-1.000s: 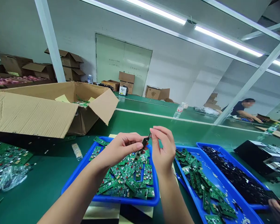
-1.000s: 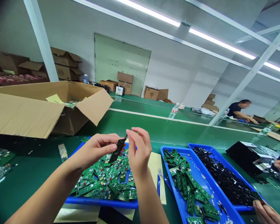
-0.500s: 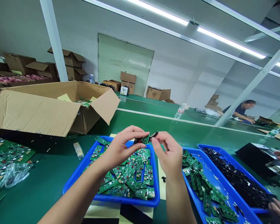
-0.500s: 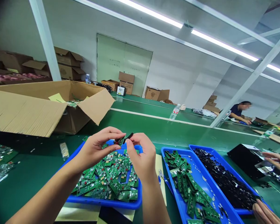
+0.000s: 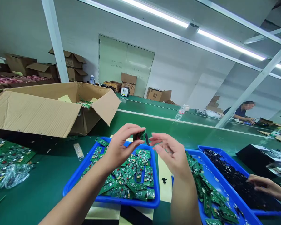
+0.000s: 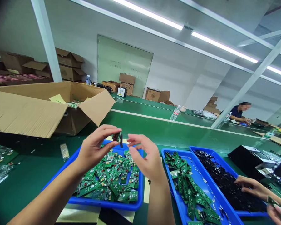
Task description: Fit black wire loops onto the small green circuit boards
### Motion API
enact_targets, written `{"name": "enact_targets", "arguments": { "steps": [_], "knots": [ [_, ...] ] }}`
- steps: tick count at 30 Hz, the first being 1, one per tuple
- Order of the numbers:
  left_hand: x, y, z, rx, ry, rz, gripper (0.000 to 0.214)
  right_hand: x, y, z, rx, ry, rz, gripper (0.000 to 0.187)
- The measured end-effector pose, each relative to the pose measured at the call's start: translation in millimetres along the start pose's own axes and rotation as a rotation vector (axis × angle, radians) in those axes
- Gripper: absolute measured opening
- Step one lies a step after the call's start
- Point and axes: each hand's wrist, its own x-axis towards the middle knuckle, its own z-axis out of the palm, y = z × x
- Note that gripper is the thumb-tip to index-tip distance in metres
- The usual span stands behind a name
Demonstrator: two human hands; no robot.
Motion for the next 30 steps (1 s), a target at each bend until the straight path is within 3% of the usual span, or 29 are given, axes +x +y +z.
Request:
{"name": "enact_targets", "arguments": {
  "steps": [3, 7, 30],
  "knots": [
    [0, 1, -0.7, 0.064, 0.013, 0.103, 0.028, 2, 0, 8, 0.214, 0.046, 0.222, 0.015],
    [1, 2, -1.7, 0.118, -0.002, 0.152, 0.029, 5, -2, 16, 0.317, 0.022, 0.346, 0.015],
    [0, -3, 1.2, 0.115, 0.042, 0.119, 0.026, 8, 1, 21, 0.667, -0.027, 0.463, 0.019]
  ]
}}
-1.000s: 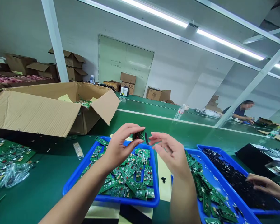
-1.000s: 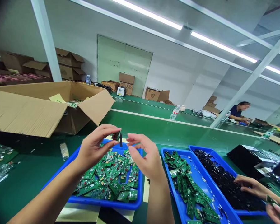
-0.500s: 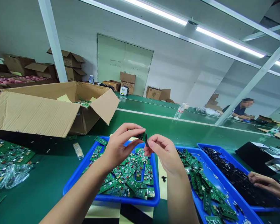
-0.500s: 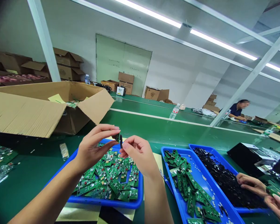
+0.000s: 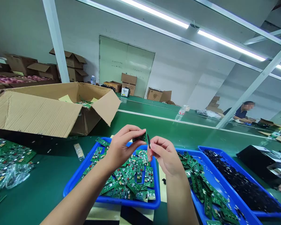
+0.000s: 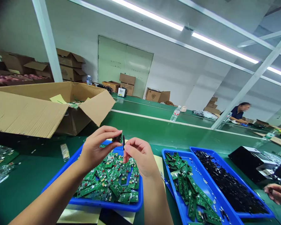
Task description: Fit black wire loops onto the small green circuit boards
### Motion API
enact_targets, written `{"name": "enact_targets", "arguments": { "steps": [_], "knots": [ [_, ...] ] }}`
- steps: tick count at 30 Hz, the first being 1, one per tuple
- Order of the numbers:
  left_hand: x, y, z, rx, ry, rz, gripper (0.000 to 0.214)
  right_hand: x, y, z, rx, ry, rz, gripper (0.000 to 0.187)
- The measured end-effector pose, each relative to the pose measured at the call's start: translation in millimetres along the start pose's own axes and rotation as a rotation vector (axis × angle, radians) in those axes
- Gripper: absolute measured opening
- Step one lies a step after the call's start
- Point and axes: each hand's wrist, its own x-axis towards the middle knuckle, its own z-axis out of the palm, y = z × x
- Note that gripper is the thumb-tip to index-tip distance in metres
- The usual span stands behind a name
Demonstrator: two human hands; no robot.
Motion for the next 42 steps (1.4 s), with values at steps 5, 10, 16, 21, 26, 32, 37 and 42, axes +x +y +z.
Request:
{"name": "enact_targets", "arguments": {
  "steps": [5, 10, 16, 21, 26, 32, 37, 42],
  "knots": [
    [0, -4, -1.8, -0.138, -0.077, -0.034, 0.027, 6, 4, -2, 0.018, -0.019, 0.073, 0.023],
    [0, -5, -3.1, -0.239, -0.182, -0.101, 0.025, 8, 7, -2, -0.051, 0.015, 0.053, 0.022],
    [0, -7, -2.7, -0.195, -0.161, -0.197, 0.027, 5, 5, 0, -0.114, 0.066, 0.001, 0.018],
    [0, -7, -0.9, -0.11, -0.1, -0.111, 0.026, 0, -1, 4, -0.084, 0.141, -0.081, 0.015],
    [-1, -4, 0.4, -0.116, -0.08, -0.119, 0.026, 0, -1, 7, -0.068, 0.119, -0.059, 0.017],
    [-1, -6, -1.0, -0.258, -0.149, -0.225, 0.025, 4, 6, 4, -0.041, 0.023, 0.052, 0.023],
    [0, -5, -1.3, -0.361, -0.212, -0.311, 0.021, 8, 8, -1, -0.079, 0.03, 0.068, 0.022],
    [0, -3, -0.4, -0.448, -0.23, -0.437, 0.02, 13, 12, -2, -0.13, 0.136, 0.019, 0.018]
  ]
}}
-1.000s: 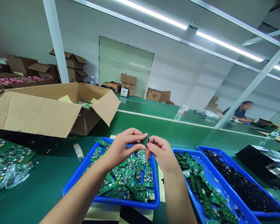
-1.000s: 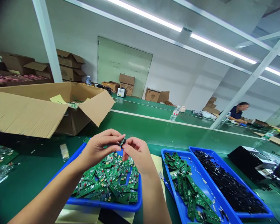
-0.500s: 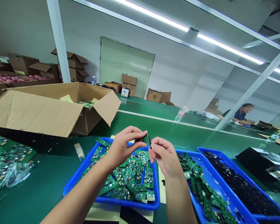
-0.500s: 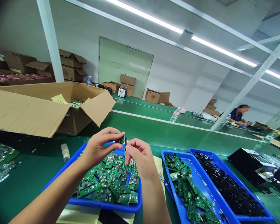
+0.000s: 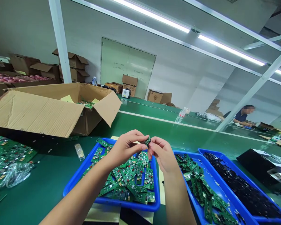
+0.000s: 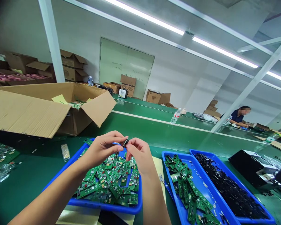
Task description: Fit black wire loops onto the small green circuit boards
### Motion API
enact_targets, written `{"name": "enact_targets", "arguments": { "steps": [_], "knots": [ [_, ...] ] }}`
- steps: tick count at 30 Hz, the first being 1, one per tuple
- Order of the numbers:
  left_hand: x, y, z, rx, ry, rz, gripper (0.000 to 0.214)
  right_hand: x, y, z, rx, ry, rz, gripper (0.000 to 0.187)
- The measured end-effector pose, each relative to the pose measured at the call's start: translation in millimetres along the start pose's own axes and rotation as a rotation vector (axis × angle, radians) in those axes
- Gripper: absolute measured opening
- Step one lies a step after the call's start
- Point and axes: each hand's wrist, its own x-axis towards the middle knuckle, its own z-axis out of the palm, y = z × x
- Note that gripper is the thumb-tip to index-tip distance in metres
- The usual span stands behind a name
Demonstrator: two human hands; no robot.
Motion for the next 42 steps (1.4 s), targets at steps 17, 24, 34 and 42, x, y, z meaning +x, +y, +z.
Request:
{"name": "enact_targets", "arguments": {
  "steps": [17, 24, 34, 42],
  "knots": [
    [-1, -4, 10.3, 0.242, 0.203, 0.272, 0.025, -21, -6, 14, 0.071, 0.173, -0.329, 0.01],
    [0, -5, 10.7, 0.299, 0.229, 0.365, 0.025, -19, -7, 18, 0.222, 0.169, -0.268, 0.013],
    [0, -6, 9.4, -0.184, 0.218, 0.018, 0.026, -12, -3, 17, 0.226, 0.017, -0.046, 0.022],
    [1, -12, 5.3, -0.065, 0.199, 0.036, 0.025, -10, -4, 15, 0.197, 0.008, -0.015, 0.024]
  ]
}}
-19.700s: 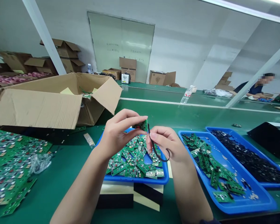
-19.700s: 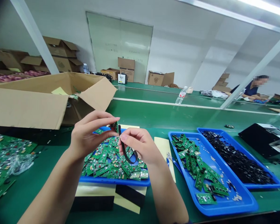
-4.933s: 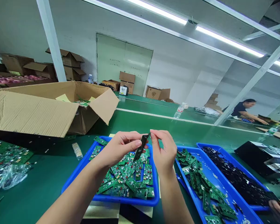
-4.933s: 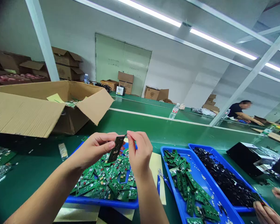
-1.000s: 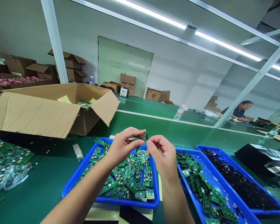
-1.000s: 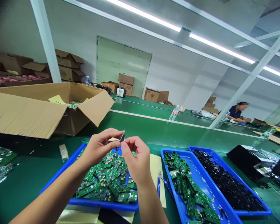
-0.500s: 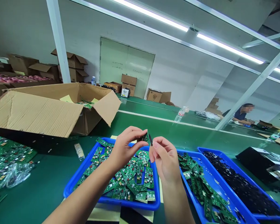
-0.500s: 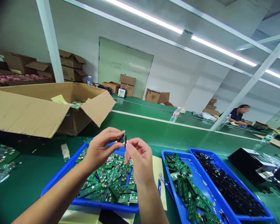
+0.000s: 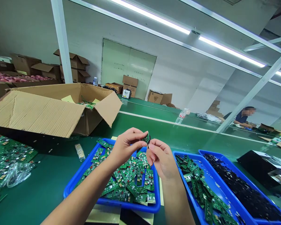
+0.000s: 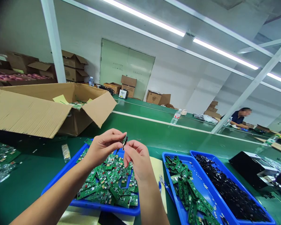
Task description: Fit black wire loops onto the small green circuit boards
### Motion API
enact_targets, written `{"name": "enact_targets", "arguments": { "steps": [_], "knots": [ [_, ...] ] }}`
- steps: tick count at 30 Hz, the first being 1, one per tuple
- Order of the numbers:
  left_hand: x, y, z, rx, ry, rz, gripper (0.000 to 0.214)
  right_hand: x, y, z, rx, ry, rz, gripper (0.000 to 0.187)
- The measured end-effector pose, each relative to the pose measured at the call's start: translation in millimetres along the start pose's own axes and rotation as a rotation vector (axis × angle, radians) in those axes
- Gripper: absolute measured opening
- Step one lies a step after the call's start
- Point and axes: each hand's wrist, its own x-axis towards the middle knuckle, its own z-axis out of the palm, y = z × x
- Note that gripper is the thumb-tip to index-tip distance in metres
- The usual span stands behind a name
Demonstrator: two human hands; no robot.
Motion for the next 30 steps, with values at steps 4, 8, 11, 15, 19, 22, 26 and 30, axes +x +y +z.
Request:
{"name": "enact_targets", "arguments": {
  "steps": [4, 8, 11, 15, 19, 22, 26, 30],
  "knots": [
    [1.3, -2.0, -0.9, 0.192, -0.004, 0.171, 0.026, -2.7, -1.6, -0.1, 0.02, 0.088, -0.094, 0.019],
    [0.5, 0.9, -0.4, 0.268, -0.047, 0.257, 0.026, -4.8, -4.1, -1.9, 0.033, 0.117, -0.15, 0.018],
    [-0.7, 3.9, -1.1, 0.233, -0.032, 0.214, 0.027, -5.5, -4.3, -1.9, 0.011, 0.063, -0.11, 0.019],
    [-1.0, 5.3, -1.8, 0.061, -0.02, 0.051, 0.025, -4.5, -2.1, 0.0, -0.011, -0.009, -0.032, 0.023],
    [-0.3, 4.9, -0.5, -0.119, -0.05, -0.122, 0.026, -3.2, -1.5, 0.2, 0.0, -0.037, -0.001, 0.025],
    [-0.1, 4.2, 0.3, -0.189, -0.079, -0.181, 0.026, -3.5, -2.0, -0.2, 0.015, -0.035, -0.02, 0.023],
    [0.4, 3.7, -1.0, -0.142, -0.084, -0.153, 0.027, -4.5, -0.9, 0.0, 0.023, -0.001, -0.062, 0.019],
    [1.0, 5.8, -3.4, -0.042, -0.102, -0.083, 0.025, -5.5, -0.1, -0.8, 0.044, 0.019, -0.09, 0.016]
  ]
}}
